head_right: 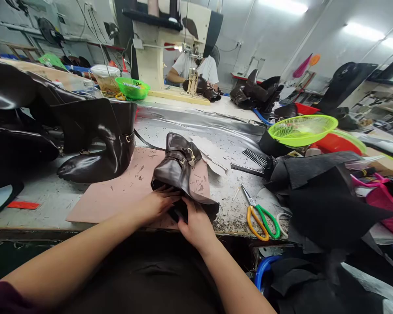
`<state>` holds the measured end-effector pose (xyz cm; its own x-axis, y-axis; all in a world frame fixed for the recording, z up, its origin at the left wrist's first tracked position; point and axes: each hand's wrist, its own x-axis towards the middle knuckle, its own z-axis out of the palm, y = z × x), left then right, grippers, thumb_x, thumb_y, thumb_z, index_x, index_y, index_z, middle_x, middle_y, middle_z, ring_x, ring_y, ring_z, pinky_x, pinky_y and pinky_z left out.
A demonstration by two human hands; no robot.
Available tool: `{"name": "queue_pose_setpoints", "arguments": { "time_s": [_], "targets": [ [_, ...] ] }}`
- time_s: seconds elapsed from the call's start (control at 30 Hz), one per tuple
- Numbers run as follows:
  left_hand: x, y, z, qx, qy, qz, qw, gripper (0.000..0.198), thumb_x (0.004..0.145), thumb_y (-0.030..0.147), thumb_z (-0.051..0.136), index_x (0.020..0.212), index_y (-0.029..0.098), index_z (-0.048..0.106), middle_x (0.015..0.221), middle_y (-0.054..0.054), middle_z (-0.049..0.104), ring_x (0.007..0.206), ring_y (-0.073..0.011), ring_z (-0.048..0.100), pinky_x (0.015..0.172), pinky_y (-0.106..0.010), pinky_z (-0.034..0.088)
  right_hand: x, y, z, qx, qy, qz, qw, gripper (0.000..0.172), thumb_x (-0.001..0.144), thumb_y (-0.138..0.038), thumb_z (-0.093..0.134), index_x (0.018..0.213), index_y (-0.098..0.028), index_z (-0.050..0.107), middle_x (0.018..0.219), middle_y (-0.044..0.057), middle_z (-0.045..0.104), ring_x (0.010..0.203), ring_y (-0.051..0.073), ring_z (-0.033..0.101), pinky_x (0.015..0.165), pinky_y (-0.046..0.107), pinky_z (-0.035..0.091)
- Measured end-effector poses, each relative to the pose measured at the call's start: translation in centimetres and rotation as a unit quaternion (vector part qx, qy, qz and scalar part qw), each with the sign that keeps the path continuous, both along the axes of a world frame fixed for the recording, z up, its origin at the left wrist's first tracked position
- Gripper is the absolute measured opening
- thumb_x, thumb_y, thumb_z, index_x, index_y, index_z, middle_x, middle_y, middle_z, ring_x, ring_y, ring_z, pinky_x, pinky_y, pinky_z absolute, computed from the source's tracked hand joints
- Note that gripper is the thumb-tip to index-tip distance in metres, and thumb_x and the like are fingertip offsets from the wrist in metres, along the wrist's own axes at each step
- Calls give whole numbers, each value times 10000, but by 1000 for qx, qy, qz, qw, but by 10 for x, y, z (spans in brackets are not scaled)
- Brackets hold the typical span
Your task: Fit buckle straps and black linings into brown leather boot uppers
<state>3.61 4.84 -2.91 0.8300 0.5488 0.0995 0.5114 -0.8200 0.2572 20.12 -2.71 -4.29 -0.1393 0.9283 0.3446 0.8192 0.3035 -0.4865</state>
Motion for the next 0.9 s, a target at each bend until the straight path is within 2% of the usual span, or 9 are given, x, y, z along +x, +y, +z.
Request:
{"name": "queue_pose_setpoints", "arguments": {
  "time_s": [0.07, 0.17, 0.33, 0.5, 0.57, 0.63, 0.77, 0.83, 0.9],
  "targets": [
    [-3, 1, -4, -9, 1, -9, 1000, 327, 863, 184, 443, 1174, 165, 543, 1239, -91, 547, 1197, -296, 438, 996, -525, 335, 4, -1, -6, 5, 8, 10, 1000, 388, 753, -135, 412, 1105, -109, 573, 1136, 139, 613, 1065, 246, 569, 894, 389, 482],
    [-9, 2, -6, -13, 13, -44, 999, 362, 845, 151, 461, 1201, 151, 524, 1256, -102, 528, 1229, -328, 384, 998, -567, 298, 9, -2, -11, -4, 13, 39, 999, 390, 782, -98, 367, 1076, -173, 612, 1119, 84, 634, 1085, 206, 560, 941, 391, 452],
    [-21, 7, -1, -22, 40, -111, 993, 392, 843, 131, 450, 1232, 157, 496, 1298, -95, 486, 1267, -318, 327, 1023, -568, 239, 10, -8, -10, 29, -112, 128, 985, 384, 798, -114, 406, 1143, -108, 575, 1197, 142, 574, 1165, 258, 486, 989, 479, 379],
    [-43, 8, 5, -50, 5, -177, 983, 530, 829, 352, 508, 1325, 218, 377, 1363, -90, 406, 1301, -267, 276, 1079, -484, 161, 10, -16, -1, -4, -184, 156, 970, 472, 851, -276, 454, 1287, -97, 433, 1345, 163, 415, 1269, 290, 340, 1013, 509, 324],
    [-50, 5, 6, -60, -5, -178, 982, 577, 819, 412, 503, 1338, 208, 354, 1371, -96, 392, 1310, -265, 255, 1086, -471, 144, 10, -17, 1, -18, -200, 167, 965, 511, 850, -325, 466, 1312, -116, 402, 1370, 153, 381, 1285, 295, 308, 1022, 511, 305],
    [-54, 0, 7, -63, -2, -149, 987, 595, 827, 427, 479, 1344, 166, 341, 1371, -121, 386, 1305, -261, 270, 1084, -452, 170, 12, -20, 1, -27, -202, 179, 962, 512, 855, -330, 456, 1323, -136, 385, 1371, 137, 385, 1288, 278, 308, 1031, 498, 294],
    [-52, -5, 7, -46, 18, -82, 995, 491, 871, 336, 419, 1312, 123, 389, 1357, -138, 406, 1263, -236, 359, 1050, -396, 284, 22, -32, 5, -23, -160, 213, 964, 423, 873, -244, 384, 1277, -134, 441, 1314, 117, 473, 1243, 232, 391, 1011, 458, 332],
    [-48, -5, 4, -29, 2, -75, 997, 401, 877, 283, 413, 1245, 138, 475, 1319, -116, 465, 1234, -221, 404, 1031, -375, 323, 25, -37, 13, -19, -117, 213, 970, 356, 861, -230, 379, 1169, -151, 540, 1227, 106, 560, 1159, 223, 484, 957, 422, 393],
    [-43, -3, 2, -12, -26, -54, 998, 318, 883, 227, 394, 1138, 143, 565, 1228, -102, 559, 1163, -201, 487, 980, -340, 390, 22, -35, 23, -45, -88, 186, 978, 266, 851, -248, 397, 933, -183, 642, 983, 84, 679, 930, 203, 607, 813, 352, 477]
  ]
}}
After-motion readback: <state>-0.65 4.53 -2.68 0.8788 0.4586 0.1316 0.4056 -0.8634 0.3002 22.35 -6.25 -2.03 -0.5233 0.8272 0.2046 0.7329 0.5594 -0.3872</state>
